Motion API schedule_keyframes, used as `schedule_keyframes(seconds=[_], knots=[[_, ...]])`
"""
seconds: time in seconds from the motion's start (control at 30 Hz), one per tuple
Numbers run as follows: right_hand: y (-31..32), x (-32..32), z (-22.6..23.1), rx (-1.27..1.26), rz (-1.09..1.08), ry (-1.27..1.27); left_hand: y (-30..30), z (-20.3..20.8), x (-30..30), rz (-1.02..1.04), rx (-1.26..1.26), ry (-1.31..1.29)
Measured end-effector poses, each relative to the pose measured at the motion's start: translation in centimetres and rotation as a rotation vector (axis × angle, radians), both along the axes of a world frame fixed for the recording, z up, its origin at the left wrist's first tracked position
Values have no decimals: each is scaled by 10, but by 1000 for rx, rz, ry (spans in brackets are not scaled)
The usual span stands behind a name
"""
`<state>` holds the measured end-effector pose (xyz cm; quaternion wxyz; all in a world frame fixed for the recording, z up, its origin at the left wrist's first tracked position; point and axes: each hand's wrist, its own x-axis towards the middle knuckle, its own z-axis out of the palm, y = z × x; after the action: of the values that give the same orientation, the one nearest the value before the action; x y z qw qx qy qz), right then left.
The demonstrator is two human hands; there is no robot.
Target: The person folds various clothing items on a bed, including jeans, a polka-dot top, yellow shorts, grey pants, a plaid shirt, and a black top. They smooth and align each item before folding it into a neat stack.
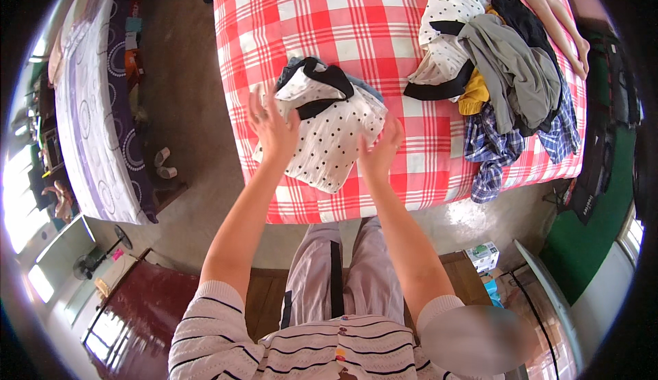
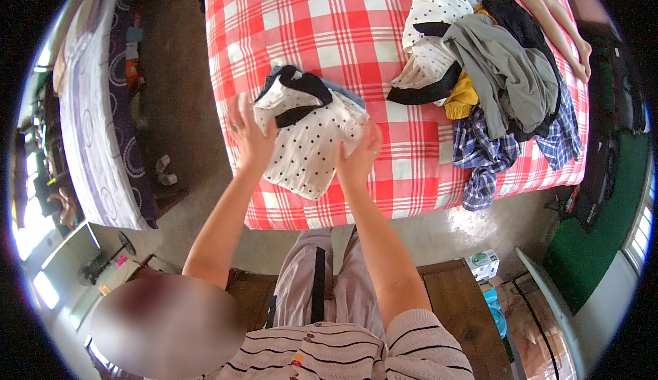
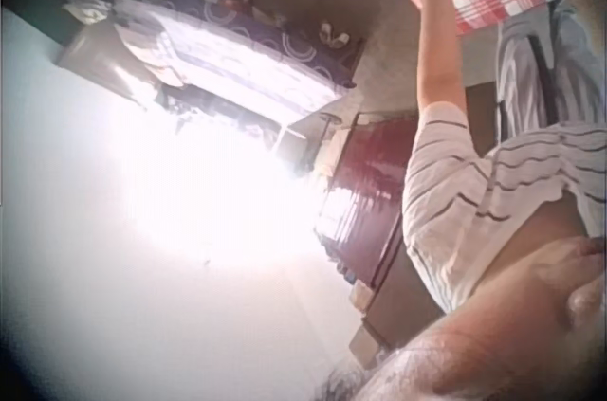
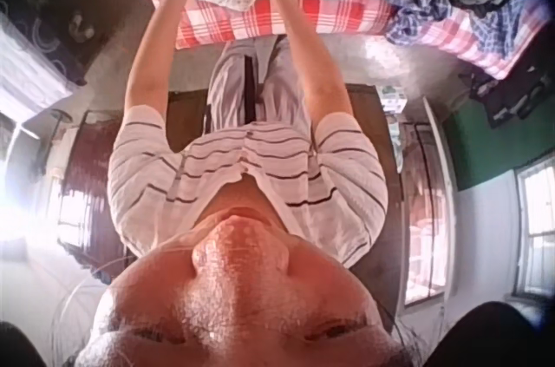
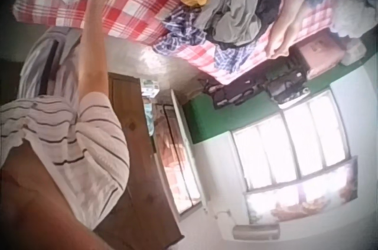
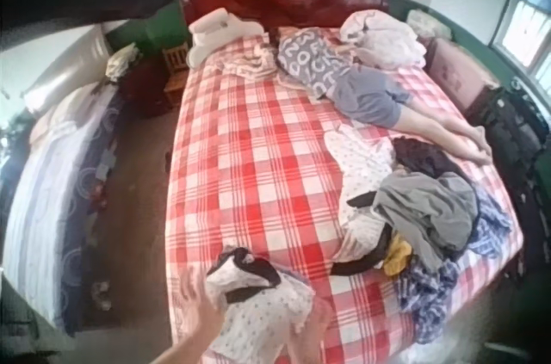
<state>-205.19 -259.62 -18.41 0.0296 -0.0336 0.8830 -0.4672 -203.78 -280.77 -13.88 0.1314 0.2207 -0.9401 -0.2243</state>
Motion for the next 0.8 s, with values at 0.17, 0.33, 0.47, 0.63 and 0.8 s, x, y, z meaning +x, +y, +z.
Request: schedule_keyframes(seconds=[0.17,0.33,0.47,0.63,0.8], knots=[[-6,6,-27,475,503,32,16,-41,20,-450,-241,-517],[27,-61,-33,196,120,55,9,-55,5,-435,-104,-790],[70,-139,-27,-92,-707,-139,7,-49,13,-222,77,-559],[104,-162,-34,-245,-379,-22,50,-1,-23,-55,313,85],[92,-95,129,-123,290,123,90,80,-64,-236,381,49]])
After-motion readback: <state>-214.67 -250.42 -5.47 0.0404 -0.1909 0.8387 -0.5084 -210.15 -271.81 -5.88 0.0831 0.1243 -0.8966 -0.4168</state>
